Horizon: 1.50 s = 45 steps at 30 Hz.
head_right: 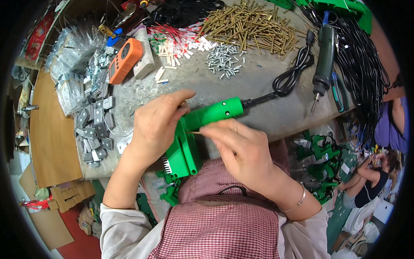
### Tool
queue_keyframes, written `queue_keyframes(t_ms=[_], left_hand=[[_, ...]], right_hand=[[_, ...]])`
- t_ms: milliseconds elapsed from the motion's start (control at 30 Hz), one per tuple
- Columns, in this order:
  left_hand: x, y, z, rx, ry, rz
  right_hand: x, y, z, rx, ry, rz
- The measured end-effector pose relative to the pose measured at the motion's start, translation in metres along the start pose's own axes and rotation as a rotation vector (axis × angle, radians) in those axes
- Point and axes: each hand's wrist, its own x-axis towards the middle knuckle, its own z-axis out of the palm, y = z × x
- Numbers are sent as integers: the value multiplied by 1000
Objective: Assembling the internal wiring and components into a green plastic handheld device housing.
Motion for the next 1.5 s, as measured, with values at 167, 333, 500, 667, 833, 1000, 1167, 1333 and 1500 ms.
queue_keyframes(t_ms=[167, 333, 500, 667, 833, 1000, 1167, 1333, 1500], left_hand=[[16, 6, 4, 164, -25, 246], [20, 7, 7, 205, -119, 181], [17, 11, 9, 172, -102, 68], [3, 7, 4, 93, -62, -116], [6, 19, 6, 151, -90, -274], [23, 32, -1, 367, -116, 94], [17, 38, 22, 241, -346, -68], [17, 33, 16, 106, -198, -206], [16, 30, 22, 27, -114, -207]], right_hand=[[14, -6, 15, 659, 167, 704], [3, -3, 36, 533, 163, 588], [-9, -8, 41, 261, 85, 269], [4, 31, -52, -138, 172, 55], [19, 73, -156, -864, 402, 520], [37, 112, -162, -797, 426, 655], [23, 92, -140, 354, 762, 419], [66, 10, -106, 963, 316, 173], [92, -11, -70, 829, 410, -39]])
